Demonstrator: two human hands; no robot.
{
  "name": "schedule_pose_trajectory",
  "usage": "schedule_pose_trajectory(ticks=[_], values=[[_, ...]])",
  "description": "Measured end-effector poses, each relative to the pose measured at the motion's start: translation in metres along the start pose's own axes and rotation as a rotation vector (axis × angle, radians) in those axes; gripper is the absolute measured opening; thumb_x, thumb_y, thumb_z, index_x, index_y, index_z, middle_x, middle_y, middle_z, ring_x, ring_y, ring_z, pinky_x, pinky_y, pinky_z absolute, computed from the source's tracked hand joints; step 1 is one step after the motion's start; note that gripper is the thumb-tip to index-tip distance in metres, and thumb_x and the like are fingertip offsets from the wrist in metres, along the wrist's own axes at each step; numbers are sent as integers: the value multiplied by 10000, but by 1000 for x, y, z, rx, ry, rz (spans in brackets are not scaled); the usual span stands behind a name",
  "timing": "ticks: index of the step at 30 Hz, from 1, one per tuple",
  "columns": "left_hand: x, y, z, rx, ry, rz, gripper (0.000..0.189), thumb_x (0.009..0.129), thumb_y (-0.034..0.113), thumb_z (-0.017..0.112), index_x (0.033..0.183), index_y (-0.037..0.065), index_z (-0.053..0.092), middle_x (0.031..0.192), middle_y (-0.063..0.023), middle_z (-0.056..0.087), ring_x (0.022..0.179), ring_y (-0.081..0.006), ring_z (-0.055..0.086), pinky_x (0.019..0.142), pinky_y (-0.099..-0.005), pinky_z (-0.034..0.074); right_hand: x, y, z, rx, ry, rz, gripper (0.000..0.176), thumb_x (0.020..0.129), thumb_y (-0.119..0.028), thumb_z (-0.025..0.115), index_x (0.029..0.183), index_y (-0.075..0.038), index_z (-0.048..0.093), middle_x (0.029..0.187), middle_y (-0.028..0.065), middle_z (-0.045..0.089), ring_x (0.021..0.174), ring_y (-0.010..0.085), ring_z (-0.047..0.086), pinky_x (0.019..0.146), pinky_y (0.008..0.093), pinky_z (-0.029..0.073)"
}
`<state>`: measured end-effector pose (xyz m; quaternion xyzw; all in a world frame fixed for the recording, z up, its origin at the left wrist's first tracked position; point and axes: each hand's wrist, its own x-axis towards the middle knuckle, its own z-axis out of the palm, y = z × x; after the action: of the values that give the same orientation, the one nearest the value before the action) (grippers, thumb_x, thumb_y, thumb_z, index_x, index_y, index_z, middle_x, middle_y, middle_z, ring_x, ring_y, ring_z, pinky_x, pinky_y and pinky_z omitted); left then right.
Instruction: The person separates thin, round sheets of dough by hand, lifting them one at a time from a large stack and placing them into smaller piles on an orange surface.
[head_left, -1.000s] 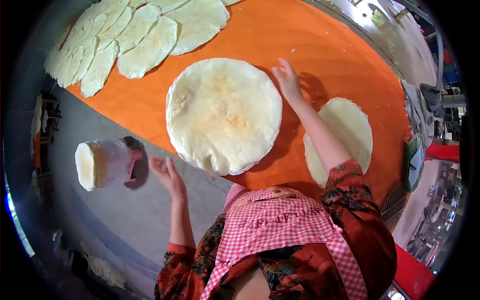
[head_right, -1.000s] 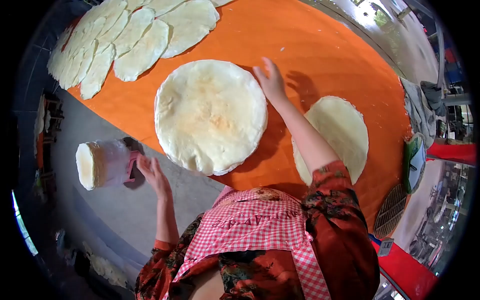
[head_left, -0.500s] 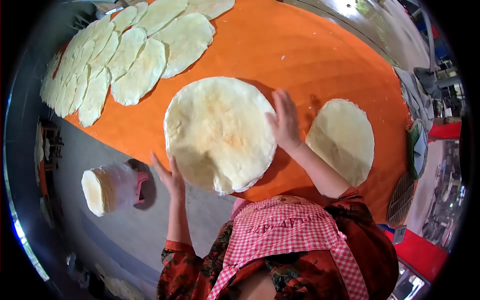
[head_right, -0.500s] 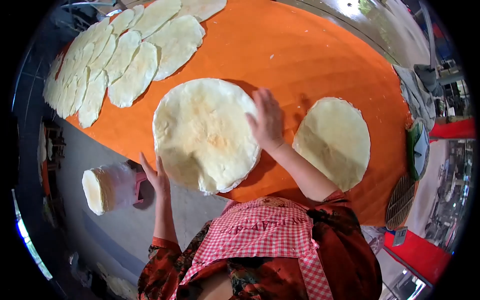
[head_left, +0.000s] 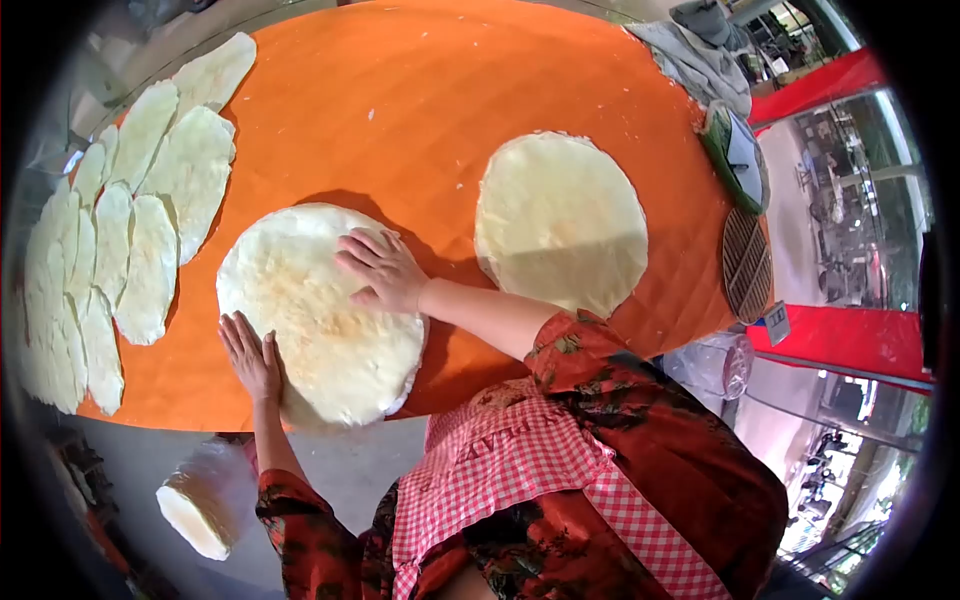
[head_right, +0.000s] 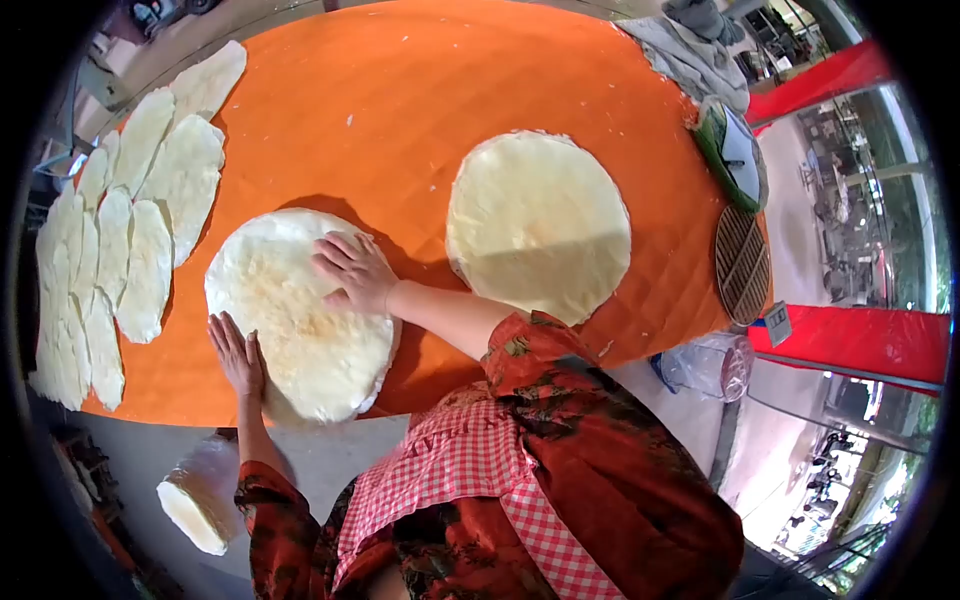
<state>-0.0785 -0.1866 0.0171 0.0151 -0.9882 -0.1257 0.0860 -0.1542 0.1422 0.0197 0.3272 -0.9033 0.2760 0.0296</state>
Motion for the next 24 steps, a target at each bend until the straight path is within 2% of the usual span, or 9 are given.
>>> schedule_pose_trajectory(ticks=[2,5,6,7,9,11,12,20,24], values=[[1,0,-4,29,-50,-27,630,956,425,436,1479,127,251,1553,-125,145,1425,-355,115,1129,-467,174,-5,12,-28,254,-142,38,617,806,-423,636,1301,-111,439,1442,87,317,1353,264,267,1047,521,246],[4,44,-57,353,-58,-131,512,967,345,459,1409,97,385,1518,-139,247,1409,-356,178,1104,-491,221,-80,18,-102,128,279,41,530,787,-337,676,1204,-60,504,1348,162,414,1287,324,353,995,461,321],[0,67,-69,75,335,62,379,965,248,491,1293,58,503,1395,-175,431,1306,-376,366,1063,-458,305,-113,26,-121,44,343,98,511,788,-318,682,1186,-47,512,1348,167,416,1284,334,355,989,459,328],[-11,107,-75,-156,467,-59,315,950,209,526,1194,11,554,1222,-183,562,1137,-334,527,996,-407,390,-147,31,-132,-46,318,165,560,769,-303,706,1209,-24,502,1376,177,391,1298,344,339,1002,489,321],[-49,176,-36,-1092,222,-359,285,965,221,477,1089,-7,593,1025,-93,637,949,-182,583,835,-320,466,-202,42,-115,-145,151,383,685,736,-302,732,1275,5,441,1390,210,361,1313,370,315,1031,553,278],[-86,249,29,-918,-162,-82,260,967,203,471,1053,-5,599,890,-84,651,845,-169,617,809,-293,488,-231,53,-107,-216,30,419,742,733,-307,731,1311,18,397,1408,225,334,1328,381,295,1040,583,255],[-93,308,17,-1564,-451,-595,208,933,155,548,1070,1,576,991,-111,630,808,-201,624,770,-315,513,-235,56,-110,-239,2,392,743,746,-282,714,1326,21,361,1439,239,286,1342,397,278,1058,543,270],[-72,388,103,-1511,-118,-666,311,910,182,570,1155,0,510,992,-92,609,839,-192,599,813,-330,477,-254,90,-118,56,-14,425,638,778,-256,686,1299,-7,415,1421,206,355,1291,352,387,1041,418,358],[-35,392,87,-1435,-574,-733,271,914,291,544,1012,41,583,835,-71,615,769,-194,587,767,-339,480,-260,114,-116,411,162,367,576,798,-288,699,1259,-15,489,1345,177,468,1251,284,453,1012,378,397]])
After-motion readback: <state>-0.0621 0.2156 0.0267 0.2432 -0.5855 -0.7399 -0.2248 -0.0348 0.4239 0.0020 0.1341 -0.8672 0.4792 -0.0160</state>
